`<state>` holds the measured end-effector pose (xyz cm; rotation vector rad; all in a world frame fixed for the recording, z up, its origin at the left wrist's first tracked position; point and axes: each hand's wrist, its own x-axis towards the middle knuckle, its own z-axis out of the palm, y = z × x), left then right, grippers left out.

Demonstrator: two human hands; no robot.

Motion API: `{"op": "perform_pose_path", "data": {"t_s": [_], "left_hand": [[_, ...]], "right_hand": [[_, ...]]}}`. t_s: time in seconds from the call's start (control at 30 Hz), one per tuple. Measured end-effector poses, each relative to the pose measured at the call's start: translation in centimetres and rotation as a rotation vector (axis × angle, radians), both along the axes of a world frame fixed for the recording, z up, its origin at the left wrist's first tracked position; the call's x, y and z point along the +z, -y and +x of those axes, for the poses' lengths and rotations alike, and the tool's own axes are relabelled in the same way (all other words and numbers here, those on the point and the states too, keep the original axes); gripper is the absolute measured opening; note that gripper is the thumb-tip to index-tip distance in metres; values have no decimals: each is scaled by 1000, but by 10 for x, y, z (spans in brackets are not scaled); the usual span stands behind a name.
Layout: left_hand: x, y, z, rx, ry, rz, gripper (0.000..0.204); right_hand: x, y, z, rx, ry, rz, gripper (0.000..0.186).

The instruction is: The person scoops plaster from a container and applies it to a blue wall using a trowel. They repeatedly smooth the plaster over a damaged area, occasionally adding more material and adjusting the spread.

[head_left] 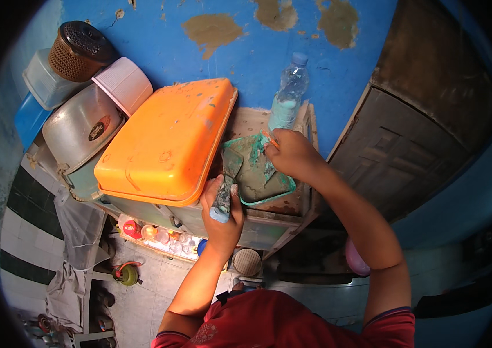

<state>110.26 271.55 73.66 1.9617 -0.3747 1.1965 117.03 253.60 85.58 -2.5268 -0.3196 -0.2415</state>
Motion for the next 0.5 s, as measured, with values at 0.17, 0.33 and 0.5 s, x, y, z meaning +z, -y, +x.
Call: {"op": "perform_pose_path", "data": {"t_s": [0.17, 0.33, 0.5], "left_hand": [[4, 1, -3, 4, -1, 2, 38], [1, 2, -1, 9, 4, 4, 38], [0, 2, -1, 12, 3, -7, 40]], "right_hand": [[4, 1, 2, 22, -84, 3, 27], [3, 6, 2, 38, -102, 8, 27], [0, 5, 4, 0, -128, 7, 28]]}}
